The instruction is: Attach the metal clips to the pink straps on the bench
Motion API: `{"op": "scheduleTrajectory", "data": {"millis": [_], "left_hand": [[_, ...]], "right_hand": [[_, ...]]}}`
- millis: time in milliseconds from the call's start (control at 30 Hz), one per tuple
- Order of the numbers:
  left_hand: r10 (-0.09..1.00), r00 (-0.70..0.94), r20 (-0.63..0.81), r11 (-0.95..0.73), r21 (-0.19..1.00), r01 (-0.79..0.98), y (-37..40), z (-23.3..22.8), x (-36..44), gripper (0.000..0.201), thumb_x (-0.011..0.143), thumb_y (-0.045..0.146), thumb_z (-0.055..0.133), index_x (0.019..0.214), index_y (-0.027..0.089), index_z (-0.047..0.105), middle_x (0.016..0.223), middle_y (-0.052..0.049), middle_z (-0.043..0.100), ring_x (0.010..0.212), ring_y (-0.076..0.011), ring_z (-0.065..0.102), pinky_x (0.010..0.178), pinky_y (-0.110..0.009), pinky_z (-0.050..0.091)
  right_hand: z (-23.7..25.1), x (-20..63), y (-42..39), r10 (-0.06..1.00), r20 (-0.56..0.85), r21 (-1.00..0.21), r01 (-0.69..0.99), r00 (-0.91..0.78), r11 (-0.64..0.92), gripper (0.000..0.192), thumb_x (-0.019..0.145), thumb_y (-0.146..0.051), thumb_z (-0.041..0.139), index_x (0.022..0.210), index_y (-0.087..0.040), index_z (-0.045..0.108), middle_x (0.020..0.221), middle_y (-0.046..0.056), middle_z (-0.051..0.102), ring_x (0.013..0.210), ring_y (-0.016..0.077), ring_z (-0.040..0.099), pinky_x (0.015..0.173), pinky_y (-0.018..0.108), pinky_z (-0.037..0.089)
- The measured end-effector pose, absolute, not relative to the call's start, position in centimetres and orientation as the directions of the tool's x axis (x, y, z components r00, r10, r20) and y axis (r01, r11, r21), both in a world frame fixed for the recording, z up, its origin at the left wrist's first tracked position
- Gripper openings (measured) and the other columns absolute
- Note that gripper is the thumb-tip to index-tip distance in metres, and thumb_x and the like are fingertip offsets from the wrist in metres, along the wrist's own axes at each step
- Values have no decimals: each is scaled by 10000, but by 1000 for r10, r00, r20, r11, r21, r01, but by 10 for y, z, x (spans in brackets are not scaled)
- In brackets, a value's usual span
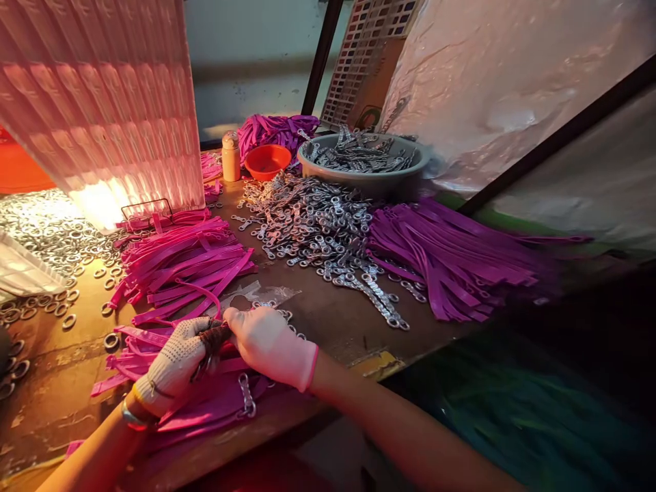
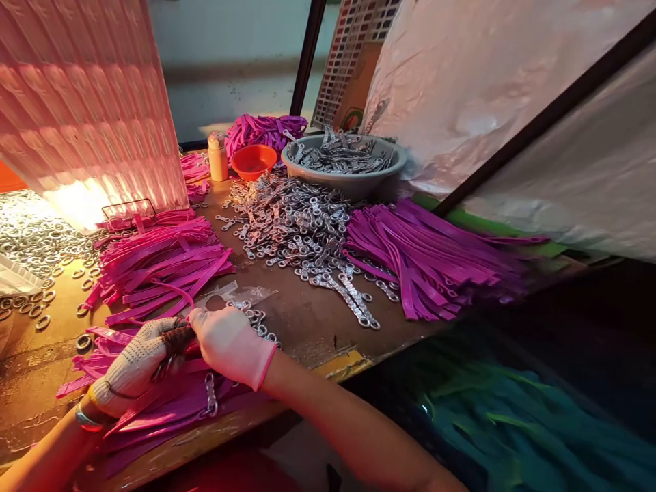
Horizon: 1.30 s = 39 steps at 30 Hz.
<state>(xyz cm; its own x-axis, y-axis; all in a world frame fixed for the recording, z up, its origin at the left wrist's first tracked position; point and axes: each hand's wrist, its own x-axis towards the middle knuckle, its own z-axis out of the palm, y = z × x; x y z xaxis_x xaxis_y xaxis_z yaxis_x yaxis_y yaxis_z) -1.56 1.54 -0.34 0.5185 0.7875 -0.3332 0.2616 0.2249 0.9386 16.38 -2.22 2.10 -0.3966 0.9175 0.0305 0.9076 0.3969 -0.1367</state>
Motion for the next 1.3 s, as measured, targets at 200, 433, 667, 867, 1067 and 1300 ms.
{"op": "scheduleTrajectory", "data": {"millis": [200, 433, 667, 867, 1067, 1300], "left_hand": [[782, 549, -296, 59, 911, 408, 17, 21, -19, 230, 781, 377, 675, 701, 161, 674, 563, -4, 606, 484, -117, 484, 453, -213, 366], [938, 295, -185, -38, 787, 616, 10, 83, -74, 206, 604, 244, 752, 808, 243, 783, 644, -17, 709, 551, -176, 586, 480, -212, 476], [717, 79, -692, 684, 679, -267, 21, 62, -41, 201, 895, 143, 502, 992, 178, 674, 636, -31, 646, 414, -105, 549, 315, -137, 392], [658, 393, -642, 739, 452, -499, 43, 41, 14, 223, 991, 232, 434, 1004, 88, 604, 730, -90, 671, 452, -136, 617, 265, -158, 376], [621, 370, -691, 764, 426, -485, 42, 39, 26, 280, 1002, 256, 422, 1112, 58, 588, 766, -118, 710, 500, -160, 679, 264, -134, 360], [664, 343, -664, 734, 494, -465, 32, 29, 8, 273, 972, 197, 425, 1112, 57, 613, 778, -125, 737, 474, -147, 668, 289, -153, 385]], "right_hand": [[18, 160, -21, 849, -55, 10, 850, -526, 527, 156, 923, -114, 449, 1005, -70, 574, 770, 128, 661, 659, 256, 681, 532, 304, 430], [29, 165, -28, 831, 41, -122, 823, -554, 555, 334, 962, -454, 527, 857, -153, 627, 668, 51, 644, 603, 214, 616, 558, 299, 386], [26, 237, 45, 998, 20, -209, 976, -57, 60, 341, 1005, -476, 511, 993, -207, 720, 1023, 75, 721, 979, 176, 647, 829, 264, 415], [-11, 245, 124, 970, -29, -182, 953, 241, -242, 264, 981, -155, 469, 1132, -72, 669, 1132, 225, 688, 1067, 269, 663, 840, 318, 451], [-30, 236, 129, 954, -73, -324, 897, 292, -300, 261, 937, -143, 512, 1154, -101, 651, 1045, 176, 727, 986, 246, 693, 804, 288, 470], [-4, 223, 60, 997, 64, -542, 840, 52, -9, 251, 932, -173, 457, 1070, -150, 665, 1062, 72, 719, 1006, 171, 652, 900, 263, 475]]}}
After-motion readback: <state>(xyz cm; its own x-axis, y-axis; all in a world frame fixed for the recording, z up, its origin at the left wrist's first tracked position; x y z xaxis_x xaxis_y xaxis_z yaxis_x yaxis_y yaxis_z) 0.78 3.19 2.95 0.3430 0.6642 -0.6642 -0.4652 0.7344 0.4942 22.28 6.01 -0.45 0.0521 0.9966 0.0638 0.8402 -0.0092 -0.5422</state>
